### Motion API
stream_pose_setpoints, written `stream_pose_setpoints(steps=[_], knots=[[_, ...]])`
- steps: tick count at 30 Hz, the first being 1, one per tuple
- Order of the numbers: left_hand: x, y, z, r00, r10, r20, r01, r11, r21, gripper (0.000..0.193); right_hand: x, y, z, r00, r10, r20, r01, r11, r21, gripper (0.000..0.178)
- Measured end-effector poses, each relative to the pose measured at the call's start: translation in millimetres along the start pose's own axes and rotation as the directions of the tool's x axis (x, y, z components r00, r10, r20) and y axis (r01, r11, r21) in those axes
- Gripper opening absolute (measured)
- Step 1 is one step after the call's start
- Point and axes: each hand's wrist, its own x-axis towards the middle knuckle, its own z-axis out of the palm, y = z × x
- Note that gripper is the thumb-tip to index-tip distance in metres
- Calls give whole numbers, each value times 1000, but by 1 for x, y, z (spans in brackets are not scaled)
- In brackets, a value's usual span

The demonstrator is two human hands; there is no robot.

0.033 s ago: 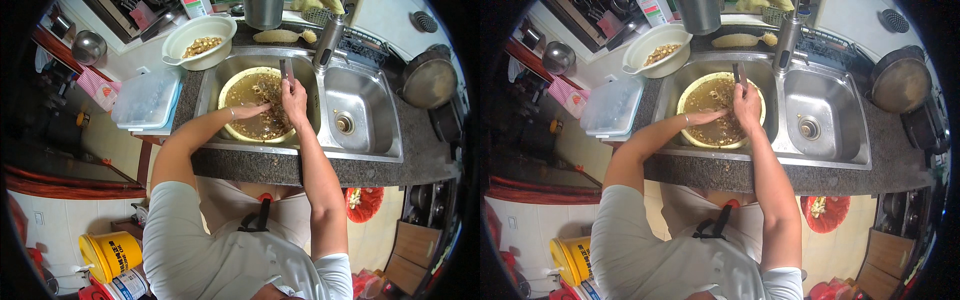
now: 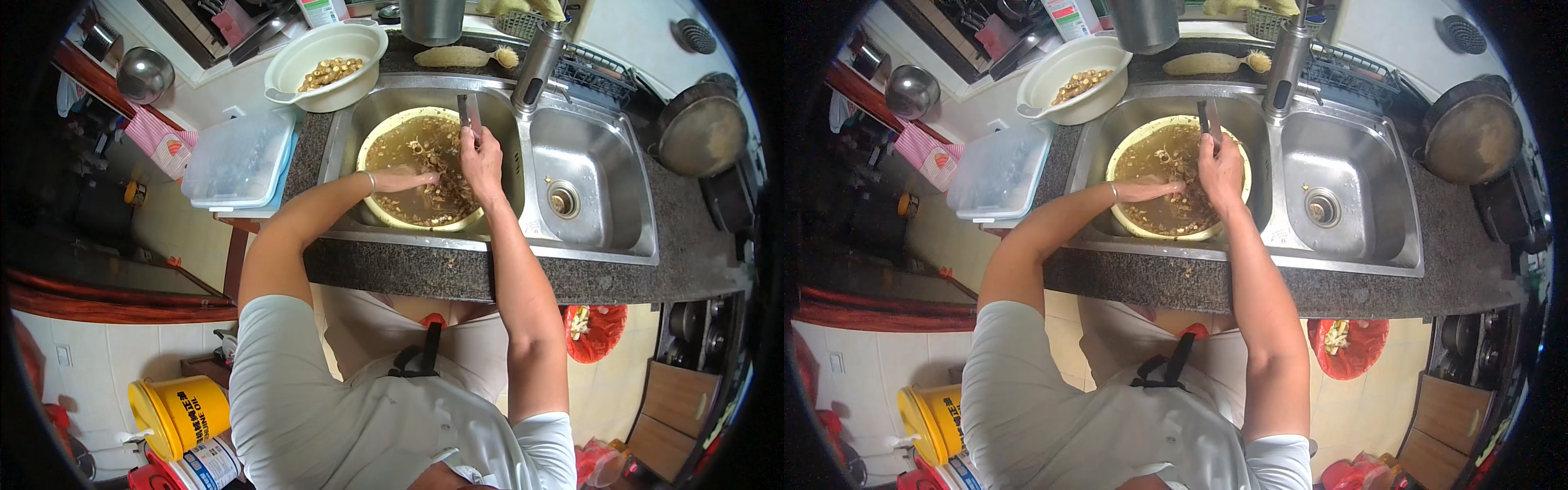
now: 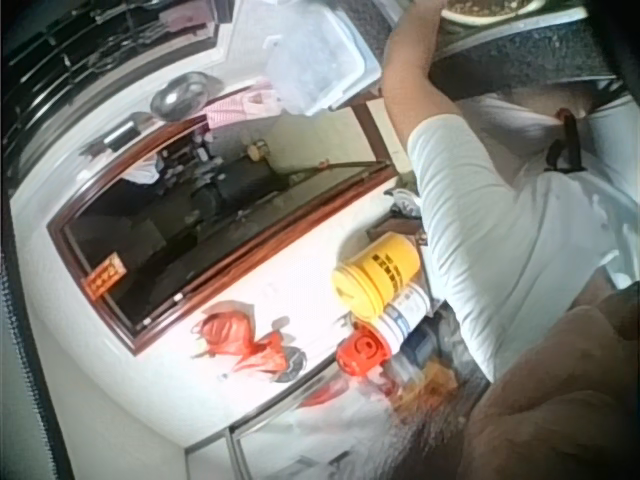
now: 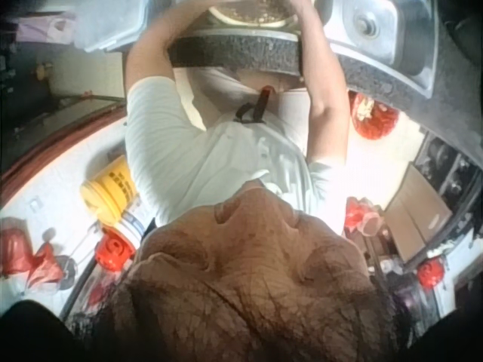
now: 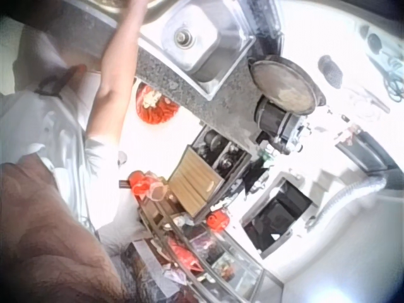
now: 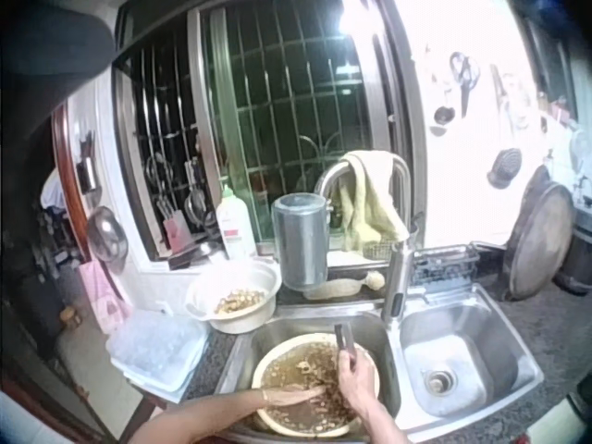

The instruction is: The person stands at a kitchen sink and uses a knife to peel small pieces of ginger. They hold the ginger in one hand and scrape the skin off with the knife in the other, dropping the peeled pieces into a bowl of water in the sink.

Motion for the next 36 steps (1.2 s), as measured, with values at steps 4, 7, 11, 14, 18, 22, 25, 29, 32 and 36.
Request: stream_pose_setpoints(steps=[4, 7, 11, 14, 18, 22, 25, 29, 32, 36], knots=[[-48, 36, 2, 992, -13, -128, 83, 824, 561, 95, 0, 0, 1, 999, -54, 0, 54, 998, -17, 32], [-37, 23, 7, 991, -9, -136, 86, 820, 566, 100, -1, 1, 5, 997, -82, 8, 82, 996, -29, 32], [-37, 47, 10, 998, -37, 53, 17, 940, 341, 106, -1, 2, 2, 994, -107, -3, 106, 990, -94, 32], [-27, 35, 13, 991, -42, 128, 4, 960, 281, 94, -2, -4, 7, 995, -85, 45, 88, 995, -55, 32], [-29, 44, 22, 976, 70, 208, -88, 993, 82, 80, -2, 1, 0, 997, -62, 49, 63, 998, -13, 31], [-32, 38, 22, 986, -35, 161, 82, 951, -297, 70, -3, -5, 2, 996, -38, 85, 41, 998, -38, 31], [-26, 30, 17, 971, 68, 228, 68, 839, -540, 59, -4, -4, 2, 994, -53, 99, 60, 996, -71, 31], [-23, 27, 19, 988, 61, 139, 19, 858, -513, 52, -5, -7, 0, 990, -80, 120, 92, 991, -98, 31], [-16, 27, 27, 993, 56, 104, 9, 841, -541, 46, -5, -4, 3, 986, -121, 114, 133, 985, -109, 31], [-11, 27, 30, 995, 35, 94, 40, 722, -691, 37, -4, -7, 1, 985, -48, 167, 74, 985, -155, 31]])
